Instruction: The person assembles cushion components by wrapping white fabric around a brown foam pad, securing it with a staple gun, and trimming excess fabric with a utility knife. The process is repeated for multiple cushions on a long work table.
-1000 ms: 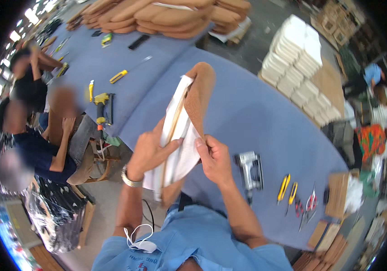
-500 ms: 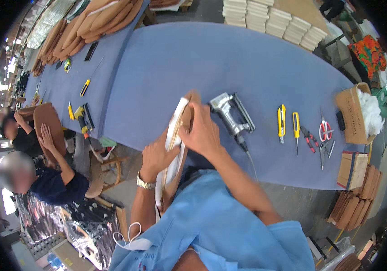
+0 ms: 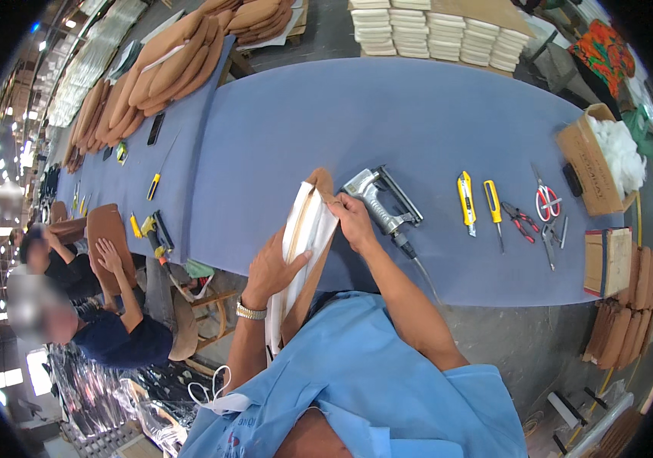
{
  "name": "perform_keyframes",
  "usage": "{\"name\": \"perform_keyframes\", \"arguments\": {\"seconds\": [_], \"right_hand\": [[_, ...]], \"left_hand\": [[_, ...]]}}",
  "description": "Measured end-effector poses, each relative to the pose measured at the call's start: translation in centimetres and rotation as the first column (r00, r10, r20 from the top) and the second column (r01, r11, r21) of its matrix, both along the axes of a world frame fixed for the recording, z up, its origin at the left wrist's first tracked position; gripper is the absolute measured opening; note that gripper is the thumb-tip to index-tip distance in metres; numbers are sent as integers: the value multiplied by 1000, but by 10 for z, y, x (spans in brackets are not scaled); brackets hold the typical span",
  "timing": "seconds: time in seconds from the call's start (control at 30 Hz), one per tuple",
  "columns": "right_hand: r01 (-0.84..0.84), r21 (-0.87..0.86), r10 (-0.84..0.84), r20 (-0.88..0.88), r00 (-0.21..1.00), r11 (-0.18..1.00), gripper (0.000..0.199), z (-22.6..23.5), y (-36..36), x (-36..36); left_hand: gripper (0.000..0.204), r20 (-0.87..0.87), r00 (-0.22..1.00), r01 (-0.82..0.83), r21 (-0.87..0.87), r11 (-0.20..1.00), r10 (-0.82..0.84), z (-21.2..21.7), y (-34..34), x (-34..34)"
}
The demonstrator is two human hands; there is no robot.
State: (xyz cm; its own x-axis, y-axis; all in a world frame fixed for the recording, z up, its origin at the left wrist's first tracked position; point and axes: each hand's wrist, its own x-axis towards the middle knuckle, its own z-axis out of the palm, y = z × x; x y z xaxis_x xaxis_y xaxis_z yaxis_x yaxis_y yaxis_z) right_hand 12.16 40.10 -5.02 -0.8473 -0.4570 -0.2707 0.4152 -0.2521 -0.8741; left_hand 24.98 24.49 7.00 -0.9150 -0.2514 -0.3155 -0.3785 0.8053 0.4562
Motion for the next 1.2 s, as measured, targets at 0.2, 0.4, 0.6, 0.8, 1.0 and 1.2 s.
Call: {"name": "perform_keyframes", "arguments": {"seconds": [0.2,0.4,0.6,0.8,1.0,1.2], "right_hand": [[235,338,24,-613,790,911,26,29,12,-11],[233,650,394,-666,634,723,25,78,18,-22],[321,785,533,-603,594,530,22,94,-1,-15],[360,641,386,-727,568,678,17,70,8,-23],[351,605,283,-709,646,715,22,73,10,-10],[340,722,396,-640,658,602,21,71,6,-17]], "left_hand": [[110,-296,952,98,72,993,-72,-27,10,-60],[112,-333,939,165,197,966,-92,-41,16,-76],[102,-361,932,139,264,955,-36,-44,25,-73],[106,-380,924,139,209,968,-51,-48,23,-72],[103,-361,932,119,270,955,-14,-47,24,-71],[101,-431,901,166,231,959,-52,-49,27,-72]]}}
